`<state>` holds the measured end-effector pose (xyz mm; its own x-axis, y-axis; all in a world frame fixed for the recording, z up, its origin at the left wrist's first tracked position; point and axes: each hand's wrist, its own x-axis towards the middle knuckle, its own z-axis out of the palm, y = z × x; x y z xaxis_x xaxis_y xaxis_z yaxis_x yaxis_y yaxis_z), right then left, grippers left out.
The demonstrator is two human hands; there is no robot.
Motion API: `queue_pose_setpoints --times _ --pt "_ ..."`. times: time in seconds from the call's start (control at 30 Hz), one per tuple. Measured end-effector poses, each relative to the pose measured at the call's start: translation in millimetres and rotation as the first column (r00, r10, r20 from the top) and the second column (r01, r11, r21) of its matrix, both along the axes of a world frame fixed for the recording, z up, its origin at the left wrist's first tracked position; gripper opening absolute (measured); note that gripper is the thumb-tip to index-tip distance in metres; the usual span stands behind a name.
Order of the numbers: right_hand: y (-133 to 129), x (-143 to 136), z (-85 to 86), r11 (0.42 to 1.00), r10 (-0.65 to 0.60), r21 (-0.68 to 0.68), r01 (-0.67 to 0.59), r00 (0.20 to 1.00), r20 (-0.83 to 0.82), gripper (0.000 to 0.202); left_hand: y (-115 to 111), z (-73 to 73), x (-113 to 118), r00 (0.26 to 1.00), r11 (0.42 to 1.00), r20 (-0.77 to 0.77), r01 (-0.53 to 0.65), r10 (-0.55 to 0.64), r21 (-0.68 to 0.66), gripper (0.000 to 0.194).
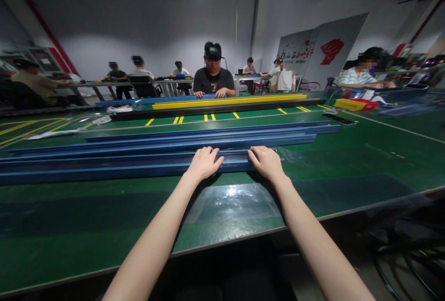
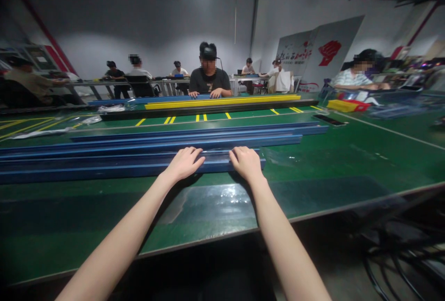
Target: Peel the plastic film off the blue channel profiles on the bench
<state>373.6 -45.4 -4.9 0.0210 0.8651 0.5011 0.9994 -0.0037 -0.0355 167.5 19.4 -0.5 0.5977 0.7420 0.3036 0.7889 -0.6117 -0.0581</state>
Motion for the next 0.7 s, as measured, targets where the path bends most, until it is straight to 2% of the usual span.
queue_pose_setpoints --times 0.13,0.33,0.5,0.63,0.7 --pt "-1 -2 9.3 0.997 -0.049 -0.057 0.051 0.998 0.024 0.035 -3 2.2 -1 1.000 1.000 -0.012 0.015 -0.015 0.000 0.045" --pt "-8 0 16.1 0.992 -0.029 -0.121 0.034 0.999 0.043 0.036 -2 3.3 -3 0.999 0.999 -0.017 0.044 -0.045 -0.016 0.043" --pt "-16 4 13.3 0.994 -0.099 -0.040 0.101 0.994 0.053 0.034 -5 5.0 -6 0.998 0.998 -0.013 0.064 -0.064 -0.014 0.040" --pt "-19 9 2.5 0.981 -0.185 0.065 0.183 0.982 0.027 0.032 -8 5.3 -7 0.997 0.997 -0.010 0.078 -0.078 0.000 0.041" --pt "-22 11 -4.2 0.975 -0.190 0.115 0.191 0.982 -0.016 0.032 -8 5.1 -7 0.996 0.996 -0.009 0.084 -0.084 0.001 0.041"
